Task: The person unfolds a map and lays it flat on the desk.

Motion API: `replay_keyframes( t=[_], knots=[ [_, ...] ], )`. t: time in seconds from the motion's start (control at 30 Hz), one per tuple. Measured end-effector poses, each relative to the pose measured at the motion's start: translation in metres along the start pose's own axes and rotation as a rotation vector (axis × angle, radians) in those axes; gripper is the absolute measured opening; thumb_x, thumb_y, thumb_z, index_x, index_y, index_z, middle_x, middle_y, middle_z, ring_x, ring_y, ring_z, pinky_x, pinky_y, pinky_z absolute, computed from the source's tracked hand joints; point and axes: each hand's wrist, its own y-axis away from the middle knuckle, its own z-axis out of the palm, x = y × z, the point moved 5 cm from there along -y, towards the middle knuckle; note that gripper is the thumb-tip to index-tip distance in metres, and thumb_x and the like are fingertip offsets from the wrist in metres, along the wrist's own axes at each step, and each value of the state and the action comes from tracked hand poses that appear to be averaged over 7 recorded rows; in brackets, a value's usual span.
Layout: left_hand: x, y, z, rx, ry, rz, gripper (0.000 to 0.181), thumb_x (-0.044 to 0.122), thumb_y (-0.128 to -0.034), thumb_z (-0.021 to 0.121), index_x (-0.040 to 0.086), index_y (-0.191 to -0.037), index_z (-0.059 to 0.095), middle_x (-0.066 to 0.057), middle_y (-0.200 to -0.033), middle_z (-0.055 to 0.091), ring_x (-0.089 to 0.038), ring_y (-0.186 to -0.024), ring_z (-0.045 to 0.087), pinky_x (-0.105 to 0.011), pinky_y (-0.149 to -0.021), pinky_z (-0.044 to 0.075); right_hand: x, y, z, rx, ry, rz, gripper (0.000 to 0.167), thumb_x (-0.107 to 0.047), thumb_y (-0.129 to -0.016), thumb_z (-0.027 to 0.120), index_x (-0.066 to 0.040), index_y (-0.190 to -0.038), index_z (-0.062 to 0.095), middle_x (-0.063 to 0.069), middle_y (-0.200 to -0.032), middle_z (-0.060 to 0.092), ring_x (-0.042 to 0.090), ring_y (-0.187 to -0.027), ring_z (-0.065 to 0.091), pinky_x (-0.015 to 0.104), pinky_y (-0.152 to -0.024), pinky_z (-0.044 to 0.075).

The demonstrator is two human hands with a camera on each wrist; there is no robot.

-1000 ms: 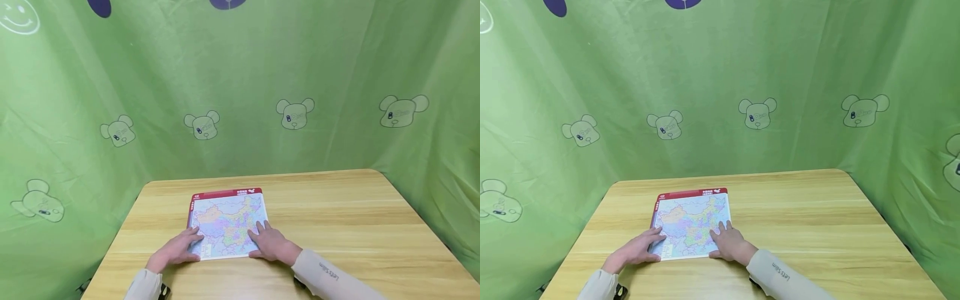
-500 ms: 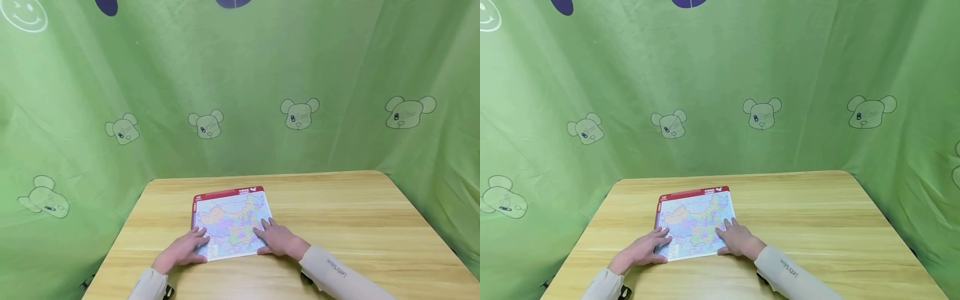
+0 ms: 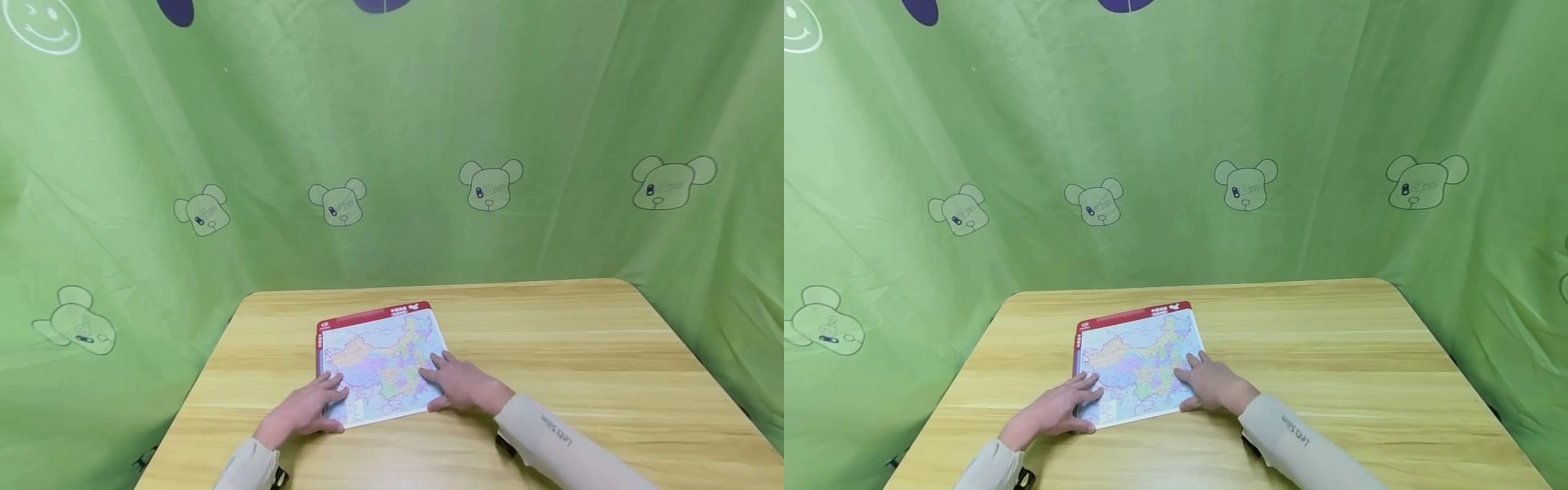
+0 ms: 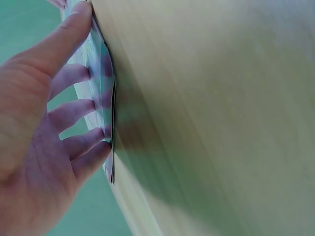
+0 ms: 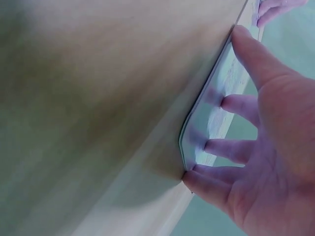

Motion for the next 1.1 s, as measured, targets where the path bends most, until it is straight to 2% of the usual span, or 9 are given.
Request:
replay_keyframes(
  t=[0.47, 0.8, 1.1],
  knots=[
    [0.012, -0.001, -0.001, -0.016, -0.042, 0.011, 0.077, 0.055, -0.0734, 0.070, 0.011, -0.134, 0.053, -0.014, -0.148, 0.035, -0.037, -0.136, 0.029, -0.054, -0.104, 0.033, 0.010, -0.005, -0.004, -0.035, -0.037, -0.028, 0.073, -0.052, -0.081, 0.067, -0.014, -0.140, 0.048, 0.023, -0.148, 0.031, 0.046, -0.134, 0.027, 0.055, -0.104, 0.033],
    [0.017, -0.004, 0.004, -0.003, -0.070, 0.057, 0.078, 0.059, -0.0736, 0.067, 0.013, -0.135, 0.053, -0.012, -0.148, 0.036, -0.036, -0.135, 0.030, -0.052, -0.104, 0.034, 0.019, -0.007, -0.003, -0.029, -0.063, -0.041, 0.064, -0.048, -0.087, 0.062, -0.014, -0.140, 0.048, 0.023, -0.149, 0.030, 0.046, -0.135, 0.024, 0.054, -0.107, 0.029],
    [0.025, -0.008, 0.005, -0.032, -0.098, 0.062, 0.078, 0.061, -0.0725, 0.068, 0.016, -0.135, 0.053, -0.009, -0.149, 0.036, -0.034, -0.136, 0.030, -0.048, -0.104, 0.036, 0.025, -0.008, -0.001, -0.031, -0.045, -0.017, 0.062, -0.048, -0.092, 0.055, -0.015, -0.143, 0.044, 0.021, -0.151, 0.027, 0.045, -0.137, 0.020, 0.055, -0.107, 0.029]
  ],
)
